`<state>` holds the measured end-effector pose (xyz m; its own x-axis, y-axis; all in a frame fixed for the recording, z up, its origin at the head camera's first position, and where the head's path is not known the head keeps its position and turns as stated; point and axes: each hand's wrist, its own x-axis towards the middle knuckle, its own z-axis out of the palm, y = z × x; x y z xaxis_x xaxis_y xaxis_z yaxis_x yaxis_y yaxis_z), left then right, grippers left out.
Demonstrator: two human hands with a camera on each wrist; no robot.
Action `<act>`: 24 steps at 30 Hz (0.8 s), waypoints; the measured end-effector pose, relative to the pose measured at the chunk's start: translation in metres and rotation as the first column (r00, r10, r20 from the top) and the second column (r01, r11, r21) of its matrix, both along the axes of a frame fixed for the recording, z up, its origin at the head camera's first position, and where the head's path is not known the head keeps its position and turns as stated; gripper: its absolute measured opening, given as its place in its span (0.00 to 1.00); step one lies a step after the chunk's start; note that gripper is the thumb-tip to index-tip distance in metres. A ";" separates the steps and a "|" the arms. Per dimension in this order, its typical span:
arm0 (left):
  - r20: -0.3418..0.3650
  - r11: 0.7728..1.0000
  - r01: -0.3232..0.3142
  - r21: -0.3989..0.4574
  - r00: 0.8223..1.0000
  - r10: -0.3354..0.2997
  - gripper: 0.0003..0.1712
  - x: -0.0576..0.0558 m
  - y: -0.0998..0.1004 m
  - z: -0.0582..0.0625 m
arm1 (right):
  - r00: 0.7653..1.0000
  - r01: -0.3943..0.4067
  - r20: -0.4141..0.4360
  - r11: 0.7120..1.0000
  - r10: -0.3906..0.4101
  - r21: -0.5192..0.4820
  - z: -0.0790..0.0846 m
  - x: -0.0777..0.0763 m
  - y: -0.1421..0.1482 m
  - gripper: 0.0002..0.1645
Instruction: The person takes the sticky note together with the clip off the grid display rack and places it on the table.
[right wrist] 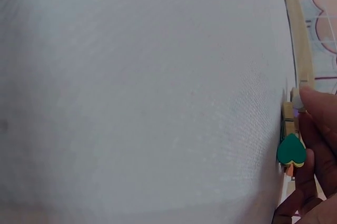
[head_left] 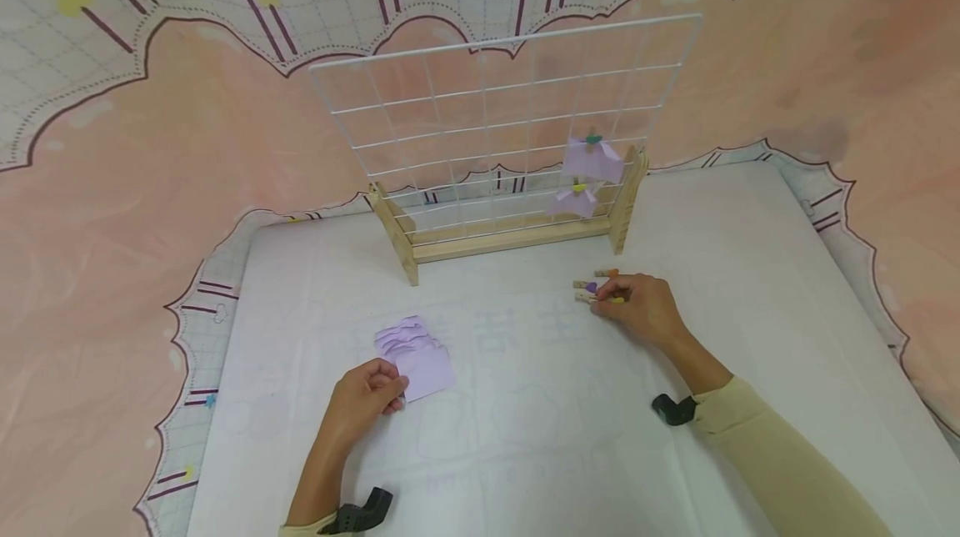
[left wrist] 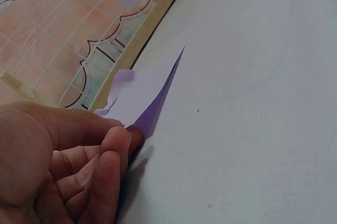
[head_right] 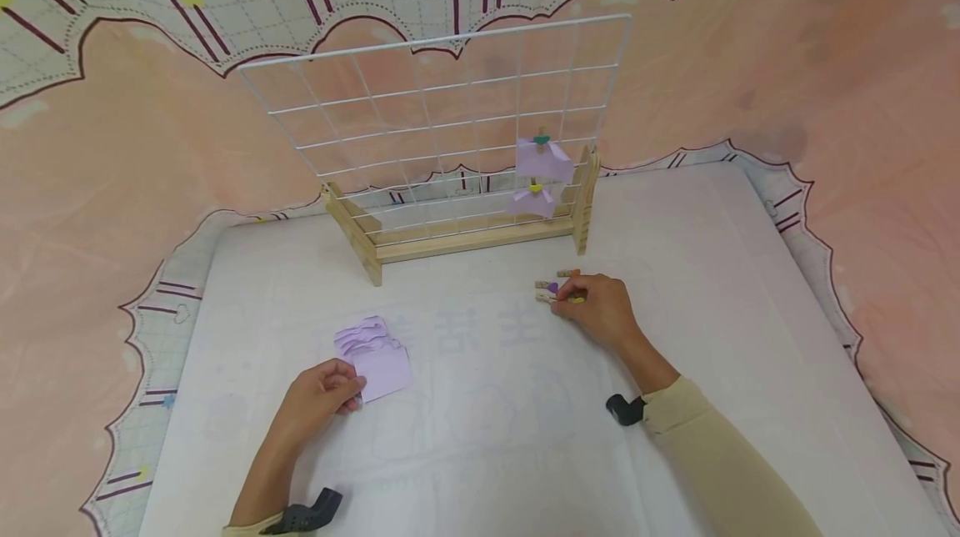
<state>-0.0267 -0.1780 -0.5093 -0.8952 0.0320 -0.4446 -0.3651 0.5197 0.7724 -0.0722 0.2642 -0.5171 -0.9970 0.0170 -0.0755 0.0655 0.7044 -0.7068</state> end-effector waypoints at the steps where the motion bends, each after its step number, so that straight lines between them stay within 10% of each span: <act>1: 0.000 1.000 0.001 0.001 1.000 -0.001 0.10 0.000 0.000 0.000 | 1.000 -0.001 0.000 1.000 0.001 0.002 0.000 0.000 0.000 0.06; 24: 0.003 1.000 -0.004 0.009 1.000 0.004 0.10 0.000 -0.002 -0.002 | 1.000 0.005 -0.009 1.000 -0.005 0.013 -0.001 0.000 -0.003 0.06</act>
